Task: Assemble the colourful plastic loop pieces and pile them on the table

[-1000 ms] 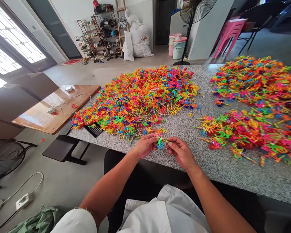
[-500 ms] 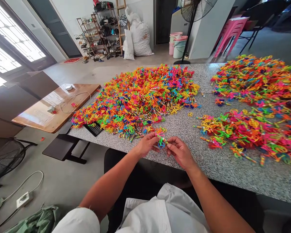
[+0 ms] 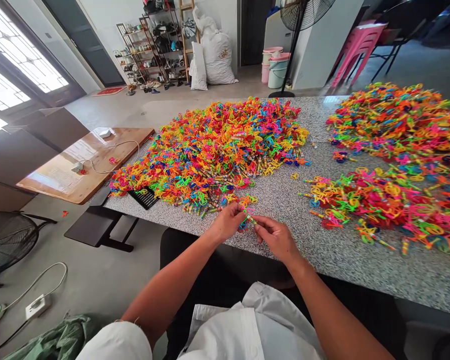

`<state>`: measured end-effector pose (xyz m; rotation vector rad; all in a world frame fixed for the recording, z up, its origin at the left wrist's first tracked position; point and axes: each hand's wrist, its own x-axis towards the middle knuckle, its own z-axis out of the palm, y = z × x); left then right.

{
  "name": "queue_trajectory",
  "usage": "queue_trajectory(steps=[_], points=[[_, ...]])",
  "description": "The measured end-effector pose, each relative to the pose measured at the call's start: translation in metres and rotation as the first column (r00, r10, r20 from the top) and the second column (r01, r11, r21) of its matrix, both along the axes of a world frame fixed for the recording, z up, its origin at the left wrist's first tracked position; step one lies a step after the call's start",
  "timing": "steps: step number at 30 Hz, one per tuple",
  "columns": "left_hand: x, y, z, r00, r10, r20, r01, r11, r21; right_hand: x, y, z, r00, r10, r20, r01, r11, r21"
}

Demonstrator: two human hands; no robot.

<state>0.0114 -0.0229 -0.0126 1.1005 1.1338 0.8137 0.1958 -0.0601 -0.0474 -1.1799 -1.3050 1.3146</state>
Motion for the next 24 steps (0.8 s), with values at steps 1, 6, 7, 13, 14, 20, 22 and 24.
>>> queue_trajectory(steps=[1,6,7,13,14,20,22,24], points=[[0.001,0.000,-0.001,1.000,0.005,0.011,-0.005,1.000,-0.013,0.000,0.000,0.000,1.000,0.007,0.010,-0.007,1.000,-0.007],[0.002,-0.003,0.001,0.979,-0.002,0.202,0.032,0.989,-0.146,0.003,0.004,-0.005,0.998,-0.053,0.040,0.053,0.999,0.007],[0.002,-0.004,0.001,0.970,-0.009,0.241,0.053,0.983,-0.175,0.003,0.004,-0.006,0.996,-0.071,0.044,0.071,0.997,0.015],[-0.003,-0.019,-0.012,0.976,-0.026,0.215,0.081,0.964,-0.253,-0.001,-0.004,-0.008,0.994,-0.064,0.085,0.063,0.998,0.014],[-0.004,-0.021,-0.015,0.978,-0.009,0.208,0.062,0.967,-0.248,-0.002,-0.006,-0.008,0.995,-0.058,0.082,0.058,0.998,0.008],[-0.006,-0.040,-0.022,0.976,0.087,0.198,-0.044,0.976,-0.215,-0.013,-0.017,-0.007,0.998,-0.006,0.059,0.007,1.000,-0.023],[-0.008,-0.046,-0.021,0.972,0.109,0.209,-0.065,0.976,-0.207,-0.017,-0.022,-0.005,0.997,0.010,0.072,-0.009,1.000,-0.019],[-0.013,-0.050,-0.019,0.967,0.095,0.234,-0.043,0.975,-0.218,-0.018,-0.026,-0.003,0.995,0.033,0.095,-0.033,0.999,0.001]])
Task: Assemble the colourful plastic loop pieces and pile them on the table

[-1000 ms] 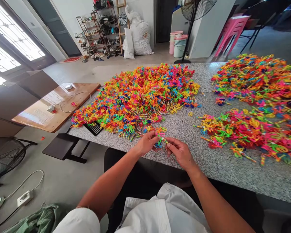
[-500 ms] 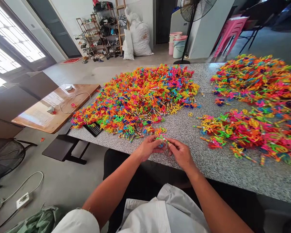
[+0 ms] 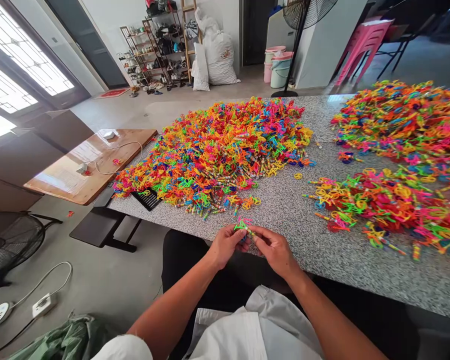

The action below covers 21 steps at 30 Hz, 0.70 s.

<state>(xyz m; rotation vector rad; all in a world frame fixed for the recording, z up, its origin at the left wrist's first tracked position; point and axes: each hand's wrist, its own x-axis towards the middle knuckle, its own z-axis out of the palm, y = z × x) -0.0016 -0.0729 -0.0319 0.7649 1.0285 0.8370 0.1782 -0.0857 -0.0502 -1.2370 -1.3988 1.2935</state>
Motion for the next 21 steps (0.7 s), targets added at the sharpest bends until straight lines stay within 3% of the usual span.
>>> queue_trajectory(steps=[3,5,6,8,10,14,17,19,21], points=[[-0.014,-0.001,0.002,0.994,-0.106,0.005,0.106,0.991,-0.080,0.004,0.005,0.002,0.989,0.133,0.069,-0.136,0.990,0.040],[-0.025,0.001,0.001,0.991,-0.113,-0.075,0.106,0.990,-0.097,0.008,0.020,0.000,0.970,0.202,0.136,-0.211,0.976,0.050],[-0.030,0.002,0.000,0.988,-0.079,-0.131,0.070,0.994,-0.078,0.009,0.031,-0.002,0.968,0.171,0.184,-0.187,0.980,0.073],[-0.038,0.004,-0.004,0.974,0.030,-0.225,-0.032,0.999,-0.008,0.005,0.057,-0.005,0.949,-0.016,0.316,-0.045,0.982,0.186],[-0.044,0.005,-0.007,0.957,0.107,-0.269,-0.100,0.994,0.039,-0.004,0.085,-0.008,0.861,-0.220,0.458,0.065,0.942,0.331],[-0.057,0.004,-0.007,0.952,0.136,-0.273,-0.127,0.991,0.053,-0.010,0.142,-0.002,0.656,-0.348,0.670,0.124,0.925,0.360],[-0.070,0.004,-0.001,0.955,0.145,-0.260,-0.135,0.989,0.058,0.023,0.180,0.009,0.464,-0.449,0.764,0.292,0.892,0.346],[-0.075,0.005,0.004,0.949,0.183,-0.255,-0.170,0.983,0.071,0.056,0.198,0.015,0.346,-0.430,0.834,0.380,0.877,0.295],[-0.073,0.007,0.008,0.939,0.242,-0.245,-0.224,0.970,0.097,0.085,0.209,0.016,0.350,-0.332,0.876,0.330,0.919,0.217]])
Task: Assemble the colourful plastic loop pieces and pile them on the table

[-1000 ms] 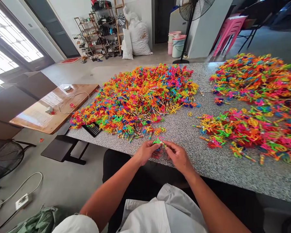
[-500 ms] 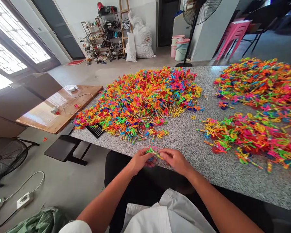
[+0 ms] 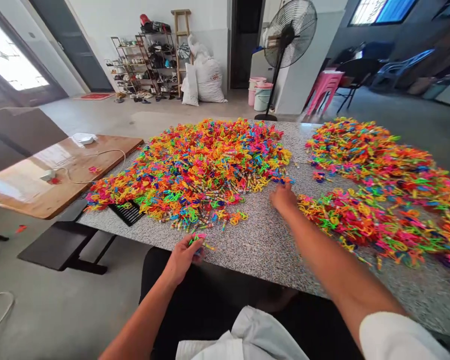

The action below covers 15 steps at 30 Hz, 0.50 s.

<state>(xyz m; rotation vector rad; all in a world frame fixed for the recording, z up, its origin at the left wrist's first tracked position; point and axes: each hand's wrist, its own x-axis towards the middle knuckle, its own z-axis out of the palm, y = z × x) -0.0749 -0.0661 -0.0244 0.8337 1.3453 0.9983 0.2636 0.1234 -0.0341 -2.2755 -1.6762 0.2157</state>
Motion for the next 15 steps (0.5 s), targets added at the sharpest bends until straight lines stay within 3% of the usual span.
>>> queue_trajectory(steps=[3,5,7,8,10,11,12,14,15], points=[[0.012,0.006,0.001,0.999,0.046,0.021,-0.047,0.997,0.054,0.021,0.005,-0.008,0.996,0.065,-0.058,-0.066,0.998,-0.006],[0.022,0.011,0.001,0.998,0.040,0.041,-0.044,0.995,0.095,0.017,-0.003,-0.013,0.990,0.085,-0.114,-0.079,0.995,0.055],[0.032,0.014,0.003,0.998,0.028,0.058,-0.035,0.991,0.131,0.001,-0.022,-0.015,0.944,0.089,-0.319,-0.052,0.991,0.121],[0.036,0.016,0.004,0.998,0.020,0.067,-0.030,0.988,0.149,-0.011,-0.036,-0.014,0.873,0.100,-0.478,-0.036,0.989,0.140],[0.045,0.018,0.009,0.996,0.001,0.086,-0.016,0.985,0.172,-0.037,-0.071,-0.010,0.501,0.178,-0.847,-0.061,0.983,0.170],[0.049,0.018,0.011,0.995,-0.009,0.097,-0.008,0.984,0.178,-0.050,-0.089,-0.007,0.324,0.210,-0.922,-0.125,0.976,0.179],[0.053,0.019,0.012,0.994,-0.020,0.109,0.000,0.984,0.179,-0.062,-0.107,-0.003,0.204,0.223,-0.953,-0.190,0.964,0.185],[0.060,0.020,0.014,0.990,-0.037,0.136,0.013,0.984,0.177,-0.082,-0.137,0.003,0.050,0.206,-0.977,-0.226,0.956,0.190],[0.064,0.020,0.014,0.988,-0.045,0.145,0.018,0.984,0.178,-0.088,-0.149,0.006,0.020,0.201,-0.979,-0.237,0.953,0.190]])
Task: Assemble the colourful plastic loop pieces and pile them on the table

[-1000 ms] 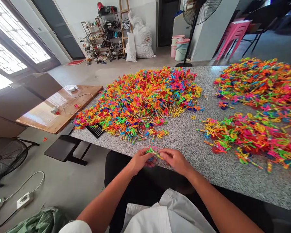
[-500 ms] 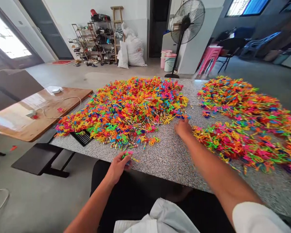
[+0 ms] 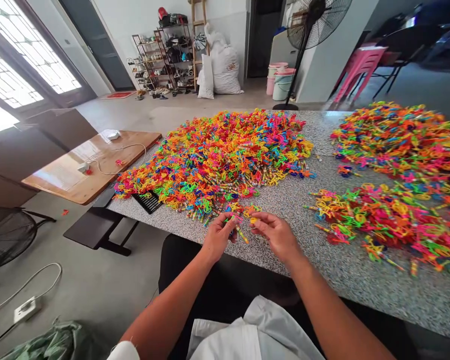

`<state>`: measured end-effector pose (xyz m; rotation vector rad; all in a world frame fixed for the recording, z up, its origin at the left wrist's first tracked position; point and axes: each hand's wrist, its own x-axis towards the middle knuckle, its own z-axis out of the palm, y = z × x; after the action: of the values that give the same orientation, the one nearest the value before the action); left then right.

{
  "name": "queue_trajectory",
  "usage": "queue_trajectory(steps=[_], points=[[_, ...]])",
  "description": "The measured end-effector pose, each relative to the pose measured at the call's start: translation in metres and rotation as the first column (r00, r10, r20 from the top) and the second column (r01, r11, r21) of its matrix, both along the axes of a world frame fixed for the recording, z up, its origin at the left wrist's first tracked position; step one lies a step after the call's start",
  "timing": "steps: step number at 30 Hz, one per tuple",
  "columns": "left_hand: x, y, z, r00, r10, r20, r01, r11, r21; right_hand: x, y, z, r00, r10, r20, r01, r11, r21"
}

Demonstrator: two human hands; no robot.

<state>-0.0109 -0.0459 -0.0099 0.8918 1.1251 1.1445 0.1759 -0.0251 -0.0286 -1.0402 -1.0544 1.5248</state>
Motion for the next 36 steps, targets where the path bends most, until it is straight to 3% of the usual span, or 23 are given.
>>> queue_trajectory(steps=[3,7,10,14,17,20,28,36], points=[[0.010,0.000,-0.001,1.000,-0.015,-0.008,0.015,1.000,0.019,-0.006,-0.020,0.005,1.000,0.009,0.020,-0.010,0.999,0.043],[0.018,0.000,0.001,0.998,-0.040,-0.049,0.042,0.998,0.043,0.000,-0.025,0.005,0.998,-0.031,0.052,0.025,0.995,0.100],[0.023,0.000,0.003,0.998,-0.050,-0.046,0.051,0.998,0.033,0.002,-0.027,0.005,0.997,-0.074,0.023,0.074,0.997,0.023],[0.025,0.002,0.006,0.999,-0.049,0.011,0.049,0.999,-0.017,-0.002,-0.031,0.009,0.968,-0.200,-0.153,0.185,0.977,-0.106],[0.023,0.002,0.010,0.997,-0.018,0.073,0.022,0.999,-0.049,-0.004,-0.032,0.011,0.947,-0.237,-0.215,0.213,0.969,-0.127],[0.022,0.001,0.013,0.990,-0.059,0.131,0.070,0.994,-0.082,-0.007,-0.031,0.008,0.933,-0.313,-0.176,0.296,0.948,-0.121],[0.028,0.001,0.007,0.992,-0.061,0.114,0.070,0.995,-0.076,-0.017,-0.036,-0.003,0.967,-0.232,-0.106,0.233,0.972,-0.006],[0.028,0.001,0.003,0.997,-0.077,0.028,0.078,0.996,-0.038,-0.015,-0.037,-0.001,0.954,-0.275,-0.120,0.268,0.961,-0.069]])
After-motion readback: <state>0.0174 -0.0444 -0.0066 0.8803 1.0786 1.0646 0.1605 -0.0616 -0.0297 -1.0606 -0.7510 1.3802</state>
